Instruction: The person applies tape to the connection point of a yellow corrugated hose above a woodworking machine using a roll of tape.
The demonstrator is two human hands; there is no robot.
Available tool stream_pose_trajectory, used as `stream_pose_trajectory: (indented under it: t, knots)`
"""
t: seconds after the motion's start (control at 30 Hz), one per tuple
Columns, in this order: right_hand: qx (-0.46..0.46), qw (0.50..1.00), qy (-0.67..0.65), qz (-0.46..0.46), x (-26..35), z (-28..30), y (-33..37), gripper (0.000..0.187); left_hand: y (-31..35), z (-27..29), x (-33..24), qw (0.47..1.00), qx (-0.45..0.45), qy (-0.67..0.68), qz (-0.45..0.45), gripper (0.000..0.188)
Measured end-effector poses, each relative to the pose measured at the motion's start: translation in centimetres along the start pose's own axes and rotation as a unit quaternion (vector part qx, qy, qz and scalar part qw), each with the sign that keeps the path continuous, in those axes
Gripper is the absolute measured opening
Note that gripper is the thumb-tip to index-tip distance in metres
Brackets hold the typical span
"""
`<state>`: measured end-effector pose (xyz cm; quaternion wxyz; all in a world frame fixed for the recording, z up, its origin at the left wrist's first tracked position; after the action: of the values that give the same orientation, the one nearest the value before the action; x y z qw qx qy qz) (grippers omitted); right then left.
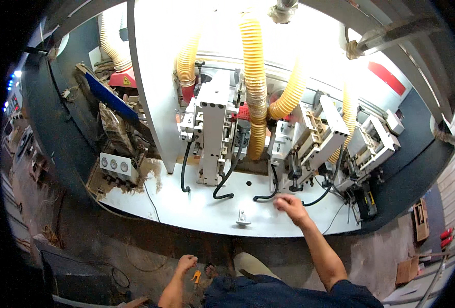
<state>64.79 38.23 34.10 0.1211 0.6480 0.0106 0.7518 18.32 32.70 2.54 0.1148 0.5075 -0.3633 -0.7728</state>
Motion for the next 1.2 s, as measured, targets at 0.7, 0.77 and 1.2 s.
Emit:
stream_pose_trajectory:
  t: [0.7,0.77,1.2]
  knots:
    - [-0.004,0.914,0.047,0.403,45.9,-3.6,-35.6,0.065,-1.9,-1.2,3.0,0.908,-0.259,-0.259,-0.204,0.017]
    - [-0.013,0.930,0.046,0.365,44.7,-1.6,-37.2,0.064,-2.4,-1.5,2.7,0.929,-0.212,-0.247,-0.179,0.017]
    - [-0.088,0.905,-0.036,0.415,47.2,-1.2,-39.5,0.063,-4.0,5.5,0.7,0.979,-0.184,-0.081,0.026,0.011]
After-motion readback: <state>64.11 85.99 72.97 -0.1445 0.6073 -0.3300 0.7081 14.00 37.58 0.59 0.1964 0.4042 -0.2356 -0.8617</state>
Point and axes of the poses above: each hand's wrist, its own y-axis away from the middle knuckle, its own z-axis out of the back of the hand, x = y × z, the point moved 5 cm from there along -y, towards the middle knuckle, and after that the axes turned 2 degrees about y, right-handed, at the moved point
